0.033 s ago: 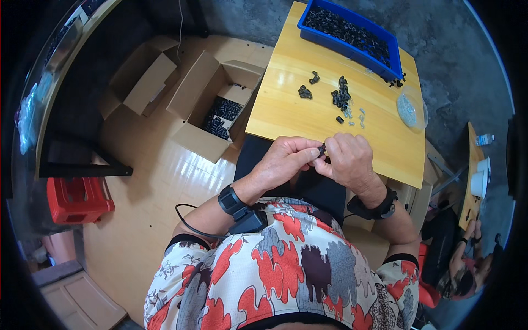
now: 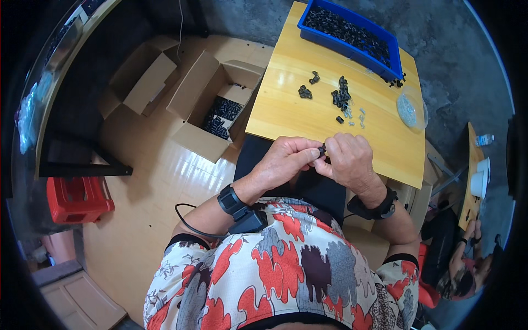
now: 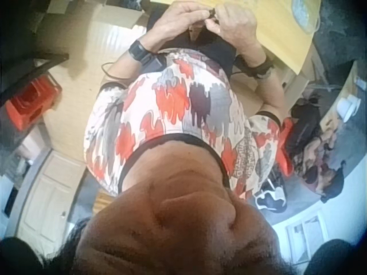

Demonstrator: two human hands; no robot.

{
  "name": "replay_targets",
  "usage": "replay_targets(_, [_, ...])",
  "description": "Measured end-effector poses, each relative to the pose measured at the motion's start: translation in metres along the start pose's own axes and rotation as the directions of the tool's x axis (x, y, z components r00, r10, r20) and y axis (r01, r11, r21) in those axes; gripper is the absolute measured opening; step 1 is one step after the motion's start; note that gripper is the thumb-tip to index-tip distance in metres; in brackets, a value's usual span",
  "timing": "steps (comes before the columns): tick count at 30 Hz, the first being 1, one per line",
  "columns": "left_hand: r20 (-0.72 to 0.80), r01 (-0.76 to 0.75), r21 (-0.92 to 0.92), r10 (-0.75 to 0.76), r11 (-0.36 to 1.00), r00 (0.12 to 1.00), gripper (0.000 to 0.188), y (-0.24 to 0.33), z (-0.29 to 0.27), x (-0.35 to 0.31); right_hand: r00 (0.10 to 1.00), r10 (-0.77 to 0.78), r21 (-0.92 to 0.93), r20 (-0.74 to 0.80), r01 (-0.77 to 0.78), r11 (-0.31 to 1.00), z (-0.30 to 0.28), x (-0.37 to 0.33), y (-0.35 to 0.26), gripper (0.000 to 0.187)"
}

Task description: Assembling small plastic components by inserting white pins into black housings.

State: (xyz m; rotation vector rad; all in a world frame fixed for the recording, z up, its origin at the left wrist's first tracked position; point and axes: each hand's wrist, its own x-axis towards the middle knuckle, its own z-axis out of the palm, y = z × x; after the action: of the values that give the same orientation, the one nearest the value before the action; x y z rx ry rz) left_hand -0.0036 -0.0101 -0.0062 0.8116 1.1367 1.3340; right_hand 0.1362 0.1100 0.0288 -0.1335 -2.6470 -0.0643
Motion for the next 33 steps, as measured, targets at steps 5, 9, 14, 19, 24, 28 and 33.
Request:
replay_targets(5, [-0.013,-0.088,0.082,0.089,0.993,0.996,0.026,0.006,0.006,-0.003,0.999,-0.014,-0.079,0.029,0.016,0.997,0.002,-0.001,0.0,0.034])
replay_targets(9, [-0.029,-0.094,-0.022,0.093,0.995,0.995,0.025,-0.002,0.009,-0.002,0.999,0.007,-0.071,0.045,-0.004,0.997,0.008,-0.005,-0.001,0.034])
replay_targets(14, [-0.042,-0.005,0.127,0.01,0.992,0.999,0.021,-0.005,0.005,-0.004,0.998,0.034,-0.042,0.053,-0.031,0.999,0.011,-0.009,-0.006,0.033])
replay_targets(19, [-0.019,-0.066,0.11,0.069,0.992,0.997,0.021,-0.003,0.007,-0.004,0.999,0.046,-0.041,0.025,-0.044,0.998,0.011,-0.011,-0.006,0.034])
replay_targets(24, [-0.026,-0.118,0.023,0.118,0.993,0.993,0.022,0.001,0.01,-0.005,0.996,0.057,-0.038,-0.069,-0.059,0.998,0.011,-0.006,-0.006,0.032])
replay_targets(28, [-0.008,-0.158,0.097,0.159,0.983,0.987,0.023,0.008,0.011,-0.007,0.993,0.053,0.002,-0.102,-0.053,0.999,0.016,-0.008,-0.004,0.03])
replay_targets(33, [-0.045,-0.162,0.077,0.166,0.984,0.985,0.023,0.005,0.017,-0.007,0.996,0.044,0.04,-0.082,-0.04,0.998,0.017,-0.007,0.0,0.03])
